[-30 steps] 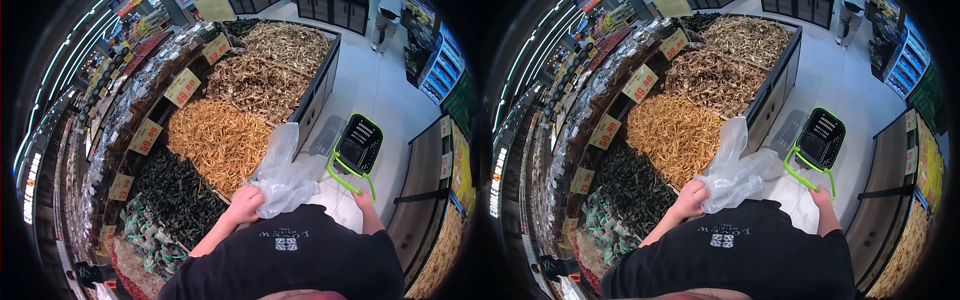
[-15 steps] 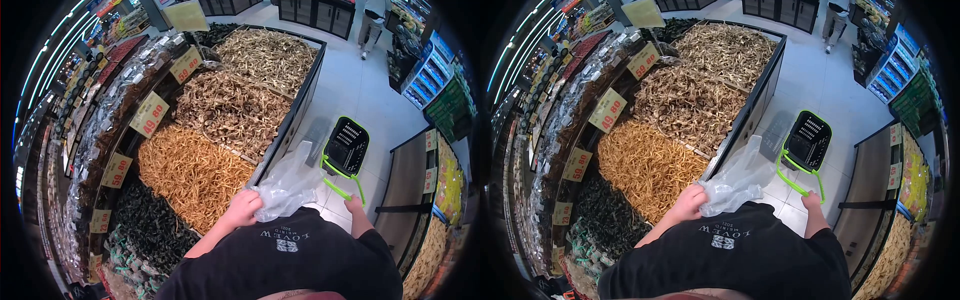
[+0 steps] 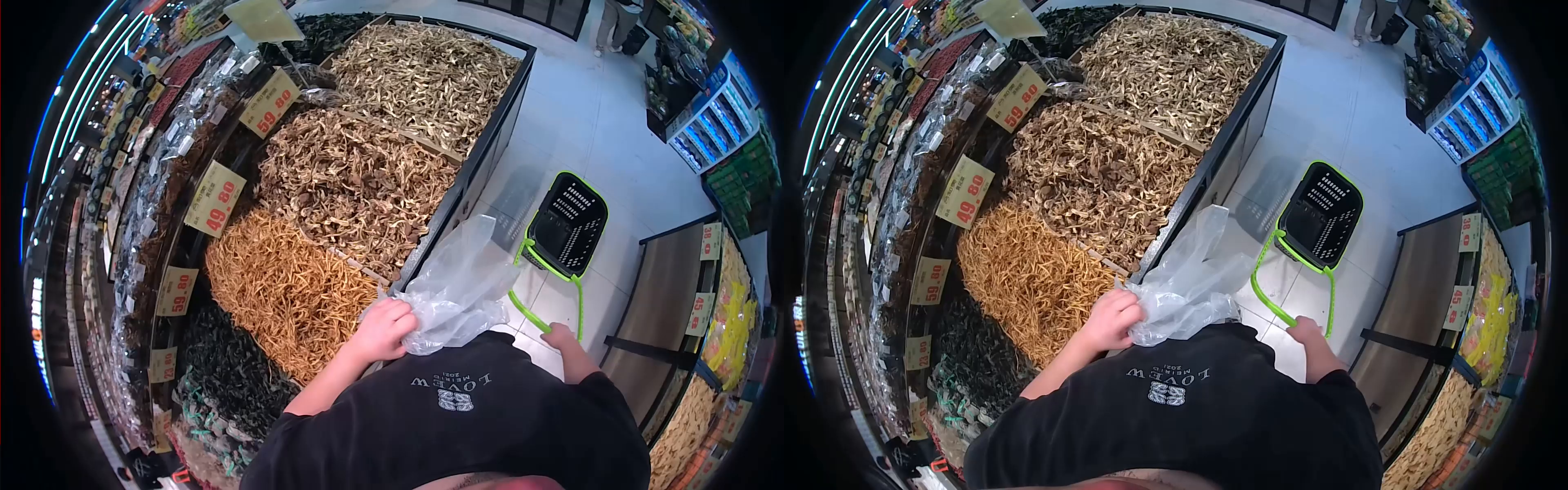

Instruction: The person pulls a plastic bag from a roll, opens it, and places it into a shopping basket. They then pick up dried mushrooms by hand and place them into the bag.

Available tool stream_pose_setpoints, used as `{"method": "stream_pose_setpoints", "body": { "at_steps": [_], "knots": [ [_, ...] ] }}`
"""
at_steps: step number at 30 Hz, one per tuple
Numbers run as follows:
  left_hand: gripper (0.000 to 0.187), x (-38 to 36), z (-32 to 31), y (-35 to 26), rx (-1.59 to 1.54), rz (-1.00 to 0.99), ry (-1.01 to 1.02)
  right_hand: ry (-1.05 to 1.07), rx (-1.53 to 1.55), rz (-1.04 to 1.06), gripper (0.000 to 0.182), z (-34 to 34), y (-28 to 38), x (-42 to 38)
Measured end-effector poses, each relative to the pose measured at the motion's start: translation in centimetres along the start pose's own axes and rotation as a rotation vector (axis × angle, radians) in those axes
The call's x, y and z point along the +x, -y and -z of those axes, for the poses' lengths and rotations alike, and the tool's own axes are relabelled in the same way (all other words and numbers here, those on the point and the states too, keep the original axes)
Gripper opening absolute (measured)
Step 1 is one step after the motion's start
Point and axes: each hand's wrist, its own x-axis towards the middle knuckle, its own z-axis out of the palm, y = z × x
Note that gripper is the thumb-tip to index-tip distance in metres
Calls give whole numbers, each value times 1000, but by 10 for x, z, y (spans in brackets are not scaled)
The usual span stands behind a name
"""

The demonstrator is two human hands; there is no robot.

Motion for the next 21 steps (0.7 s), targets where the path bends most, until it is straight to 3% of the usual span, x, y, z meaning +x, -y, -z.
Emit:
{"method": "stream_pose_setpoints", "body": {
  "at_steps": [5,9,12,14,17,19,21],
  "knots": [
    [31,2,-24,-38,37,182,21,181,15,228,50,-51,8,64],
    [30,-12,-39,-80,28,328,104,225,69,264,43,-90,9,107],
    [29,-20,-42,-110,43,455,155,209,82,304,61,-115,7,132],
    [28,-22,-41,-123,76,528,184,219,70,285,69,-121,10,141],
    [29,-30,-42,-151,119,637,184,163,109,307,62,-132,14,152],
    [30,-28,-43,-157,131,665,194,256,42,271,59,-111,24,144],
    [31,-32,-44,-163,130,695,156,220,-20,281,60,-79,40,117]
  ]
}}
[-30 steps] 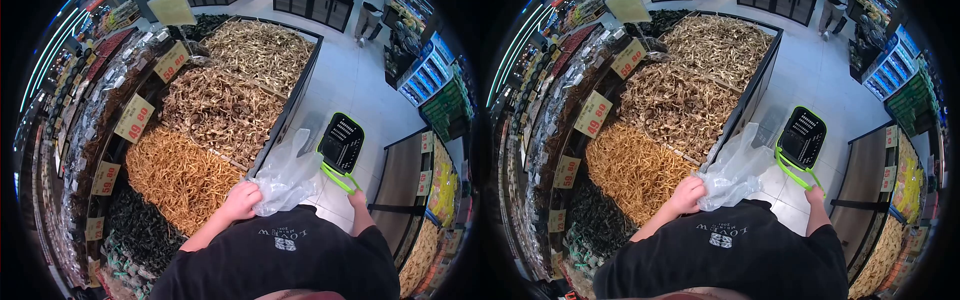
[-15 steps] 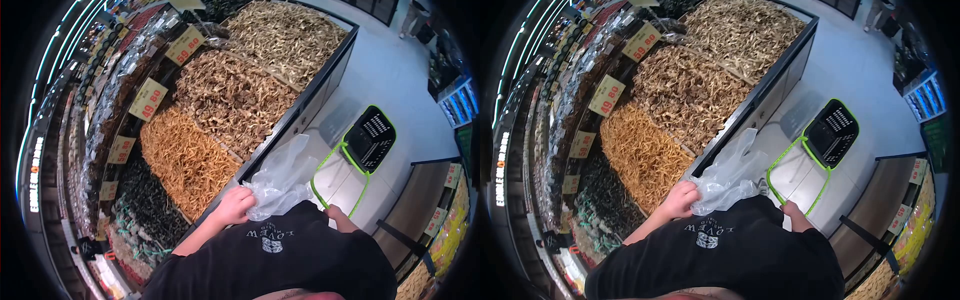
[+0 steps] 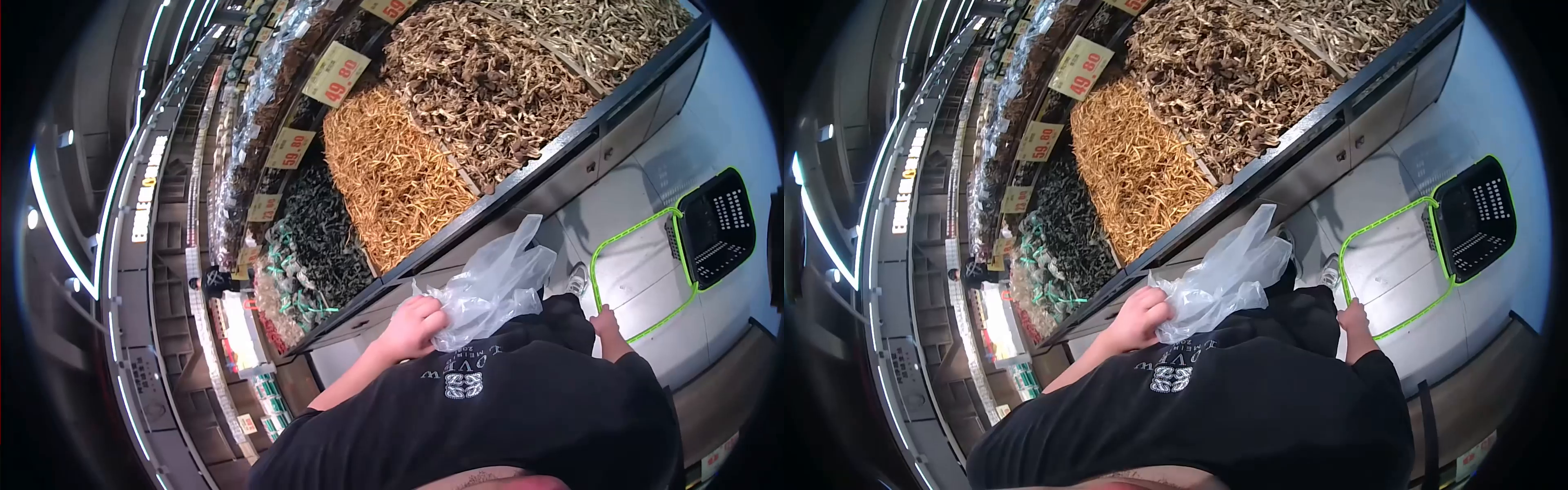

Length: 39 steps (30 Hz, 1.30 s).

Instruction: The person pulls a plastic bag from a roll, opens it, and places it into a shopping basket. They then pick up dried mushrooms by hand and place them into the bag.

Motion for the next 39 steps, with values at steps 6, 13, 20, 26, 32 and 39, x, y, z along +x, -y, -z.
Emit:
{"method": "stream_pose_setpoints", "body": {
  "at_steps": [6,13,20,26,32,39],
  "knots": [
    [30,-9,3,4,-91,-30,-167,-534,232,438,55,37,32,40],
    [30,-9,45,0,-474,-110,-486,308,1103,816,67,207,240,-119],
    [26,-36,59,50,-601,-85,-685,778,801,976,65,230,313,-114],
    [32,-78,66,106,-532,146,-1020,686,913,1143,68,266,408,-203],
    [28,-135,70,149,-542,258,-1202,592,817,1193,62,289,510,-220],
    [25,-202,71,168,-608,149,-1592,466,850,1113,28,266,671,-196]
  ]
}}
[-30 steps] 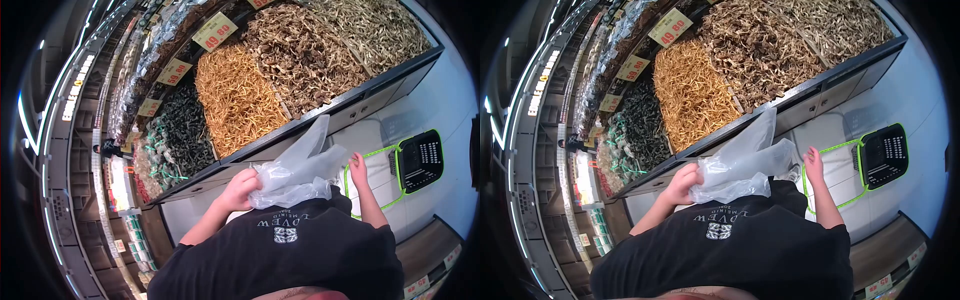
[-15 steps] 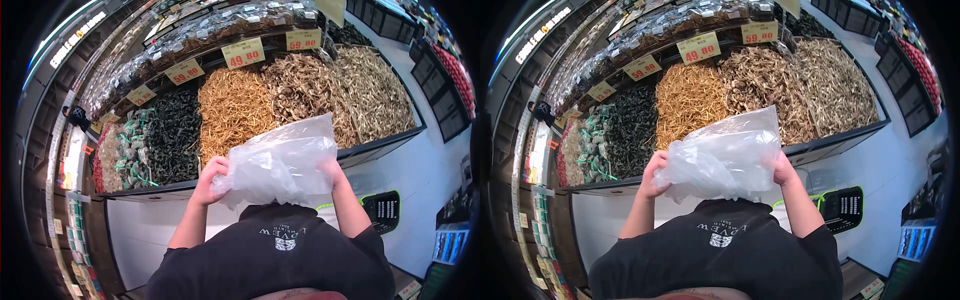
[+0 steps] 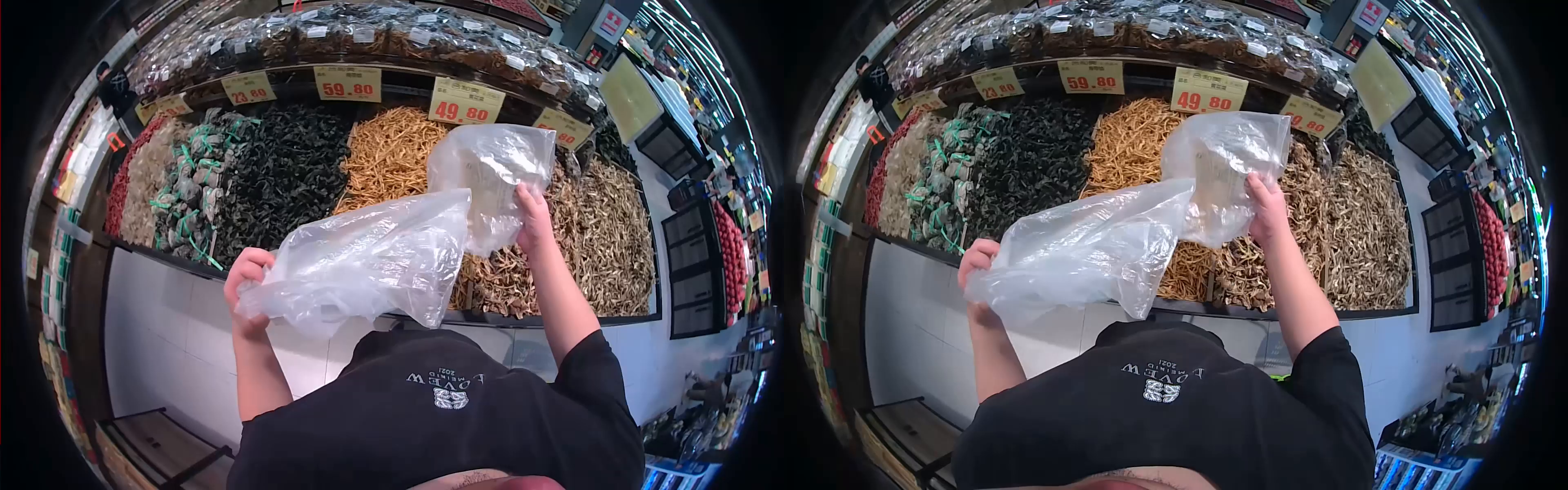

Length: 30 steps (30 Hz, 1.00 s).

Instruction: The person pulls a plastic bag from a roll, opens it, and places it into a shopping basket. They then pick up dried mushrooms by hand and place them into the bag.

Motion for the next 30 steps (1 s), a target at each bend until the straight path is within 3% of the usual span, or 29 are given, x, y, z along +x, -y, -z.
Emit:
{"method": "stream_pose_setpoints", "body": {
  "at_steps": [3,6,7,9,11,13,16,17,19,22,25,27,29,30],
  "knots": [
    [25,6,19,-5,6,18,59,28,-192,-58,29,2,-35,76],
    [27,20,16,-17,91,-82,123,-171,-220,-284,35,5,-55,115],
    [28,22,17,-17,90,-115,159,-281,-248,-243,36,1,-51,120],
    [30,20,16,-13,89,-97,161,-274,-358,-100,31,9,-50,145],
    [32,23,14,-10,105,-85,170,-177,-480,-42,28,10,-36,170],
    [33,26,9,-9,119,-70,190,-51,-563,-7,27,-31,4,165],
    [32,29,-14,-14,63,-7,143,232,-488,56,22,-91,62,143],
    [31,33,-20,-13,104,-11,192,403,-452,106,20,-96,72,150],
    [30,38,-33,-14,161,-2,248,553,-393,154,22,-112,89,151],
    [30,34,-55,-21,180,-43,219,521,-353,171,23,-113,97,169],
    [30,23,-62,-28,223,-62,221,164,-246,277,28,-108,81,194],
    [30,14,-70,-32,229,-61,204,21,-80,129,27,-99,60,205],
    [30,8,-78,-36,234,-55,196,-45,-127,105,24,-64,17,246],
    [30,6,-83,-38,243,-55,192,-132,-120,60,22,-71,13,223]
  ]
}}
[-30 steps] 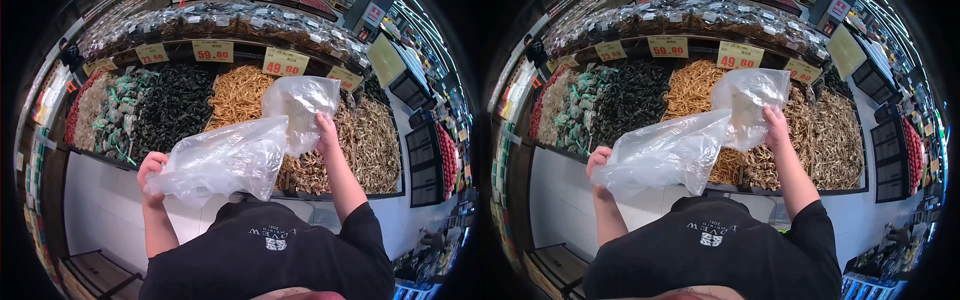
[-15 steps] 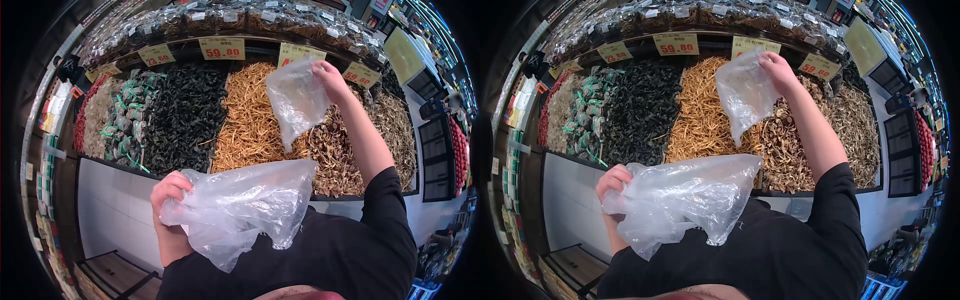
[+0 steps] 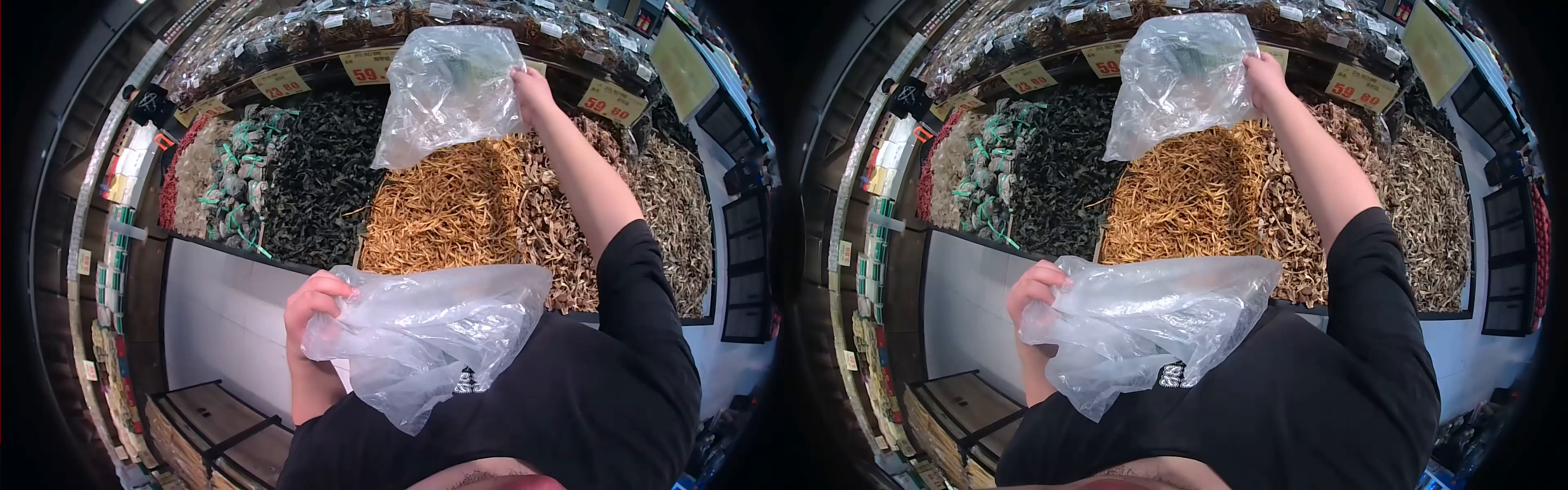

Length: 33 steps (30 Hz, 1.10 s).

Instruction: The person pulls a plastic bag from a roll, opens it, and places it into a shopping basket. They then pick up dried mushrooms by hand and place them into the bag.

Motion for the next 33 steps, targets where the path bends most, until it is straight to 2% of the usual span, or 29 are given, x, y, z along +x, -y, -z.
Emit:
{"method": "stream_pose_setpoints", "body": {
  "at_steps": [3,4,5,7,10,11,12,13,14,15,16,17,18,19,20,21,22,23,25,26,27,28,29,31,33],
  "knots": [
    [30,2,-16,-8,5,0,12,-77,-238,-17,25,40,-80,40],
    [29,4,-23,-9,-1,2,6,-78,-329,-46,28,51,-87,34],
    [29,5,-28,-9,-1,-6,39,14,-421,-148,37,64,-90,31],
    [28,8,-40,-9,-27,-9,11,-49,-666,-49,51,73,-92,7],
    [26,23,-70,-16,-45,17,3,102,-894,228,74,99,-45,-74],
    [25,27,-82,-17,-46,31,-33,207,-888,316,73,120,-36,-97],
    [25,30,-94,-15,-50,33,-15,419,-709,298,71,141,-23,-119],
    [25,34,-106,-9,-147,162,-80,602,-471,118,76,158,3,-153],
    [24,37,-117,-2,-243,295,-144,847,-125,71,85,183,4,-173],
    [24,41,-127,8,-244,297,-124,964,35,86,106,200,14,-201],
    [24,48,-137,21,-252,290,-82,1018,69,107,127,218,13,-218],
    [24,56,-149,27,-260,282,-40,999,15,97,141,237,21,-236],
    [37,61,-163,25,-329,470,-63,990,128,59,139,253,24,-254],
    [53,62,-178,31,-385,450,-132,976,242,28,138,268,28,-267],
    [57,74,-188,33,-328,568,-75,951,252,45,138,285,34,-276],
    [61,97,-204,29,-265,682,-20,871,56,189,128,301,40,-284],
    [57,113,-222,26,-397,680,3,782,-143,325,118,314,44,-292],
    [57,129,-238,25,-396,671,27,761,-140,340,118,323,42,-298],
    [59,159,-270,24,-366,777,142,384,-159,9,85,338,38,-308],
    [55,169,-281,24,-405,759,159,285,-162,-88,59,344,46,-306],
    [55,173,-290,26,-406,750,172,240,-127,26,47,353,25,-292],
    [52,176,-298,30,-297,622,42,117,68,18,41,353,18,-278],
    [48,178,-304,30,-187,492,-88,48,115,-3,39,354,28,-265],
    [44,178,-319,-13,-232,318,-170,-37,353,-32,34,362,19,-222],
    [44,170,-321,-25,-265,146,-156,-151,270,-125,30,360,31,-188]
  ]
}}
